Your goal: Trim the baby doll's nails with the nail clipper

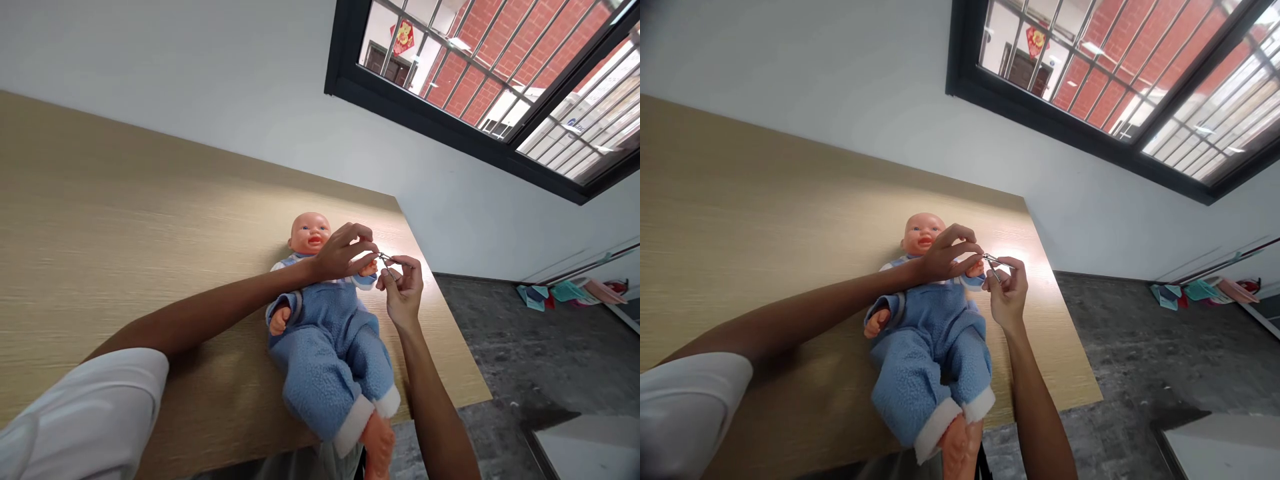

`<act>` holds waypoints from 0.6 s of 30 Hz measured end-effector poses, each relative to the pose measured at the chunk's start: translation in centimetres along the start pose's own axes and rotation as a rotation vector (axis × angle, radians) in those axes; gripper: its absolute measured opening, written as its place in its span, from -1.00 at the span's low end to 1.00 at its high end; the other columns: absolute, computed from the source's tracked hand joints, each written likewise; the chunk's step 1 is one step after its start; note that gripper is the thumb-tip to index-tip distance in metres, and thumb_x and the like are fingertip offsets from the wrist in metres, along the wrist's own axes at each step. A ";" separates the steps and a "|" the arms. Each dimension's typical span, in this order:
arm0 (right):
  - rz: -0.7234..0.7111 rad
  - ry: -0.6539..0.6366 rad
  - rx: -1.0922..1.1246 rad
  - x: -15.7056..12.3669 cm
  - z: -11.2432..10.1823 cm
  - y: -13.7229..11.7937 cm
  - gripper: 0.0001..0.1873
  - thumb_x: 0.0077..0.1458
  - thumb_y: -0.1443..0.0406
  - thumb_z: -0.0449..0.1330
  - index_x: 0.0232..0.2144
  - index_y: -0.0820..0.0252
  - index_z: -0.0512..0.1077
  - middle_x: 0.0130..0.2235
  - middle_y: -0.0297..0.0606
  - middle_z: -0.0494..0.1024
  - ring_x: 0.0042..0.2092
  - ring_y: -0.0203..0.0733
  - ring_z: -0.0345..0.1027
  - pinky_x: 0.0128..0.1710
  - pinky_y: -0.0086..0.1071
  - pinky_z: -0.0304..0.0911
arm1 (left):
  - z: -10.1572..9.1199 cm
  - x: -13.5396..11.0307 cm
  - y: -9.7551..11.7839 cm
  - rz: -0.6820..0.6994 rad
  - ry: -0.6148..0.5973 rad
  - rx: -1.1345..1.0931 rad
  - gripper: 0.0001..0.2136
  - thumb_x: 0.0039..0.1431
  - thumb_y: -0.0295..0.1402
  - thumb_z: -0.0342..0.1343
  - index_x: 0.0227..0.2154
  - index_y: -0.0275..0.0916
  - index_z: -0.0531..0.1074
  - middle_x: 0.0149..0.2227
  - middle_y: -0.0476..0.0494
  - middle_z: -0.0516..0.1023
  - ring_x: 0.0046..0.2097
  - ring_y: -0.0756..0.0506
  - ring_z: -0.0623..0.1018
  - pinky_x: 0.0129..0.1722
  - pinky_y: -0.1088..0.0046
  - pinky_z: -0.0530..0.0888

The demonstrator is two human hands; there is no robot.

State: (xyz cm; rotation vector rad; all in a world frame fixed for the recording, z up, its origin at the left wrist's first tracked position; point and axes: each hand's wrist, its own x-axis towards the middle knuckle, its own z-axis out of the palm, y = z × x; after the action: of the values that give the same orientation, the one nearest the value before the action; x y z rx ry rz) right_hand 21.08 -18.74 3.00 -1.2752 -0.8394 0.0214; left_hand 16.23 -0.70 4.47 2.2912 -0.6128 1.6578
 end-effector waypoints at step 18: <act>-0.006 0.015 0.022 0.2 -0.1 0.0 -0.72 0.12 0.25 0.33 -0.16 0.05 0.33 -0.21 -0.42 0.46 -0.52 -0.47 0.33 -0.56 -0.48 0.25 | 0.2 -0.2 -0.2 -0.018 0.021 -0.081 -0.88 0.37 -0.36 0.08 -0.20 -0.25 0.50 -0.22 -0.14 0.44 -0.25 0.02 0.47 -0.25 0.52 0.48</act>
State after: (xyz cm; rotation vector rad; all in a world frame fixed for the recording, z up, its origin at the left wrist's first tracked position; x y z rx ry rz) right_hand 21.25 -18.77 3.09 -1.2508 -0.8276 0.0162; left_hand 16.39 -0.60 4.26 2.2139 -0.6411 1.6165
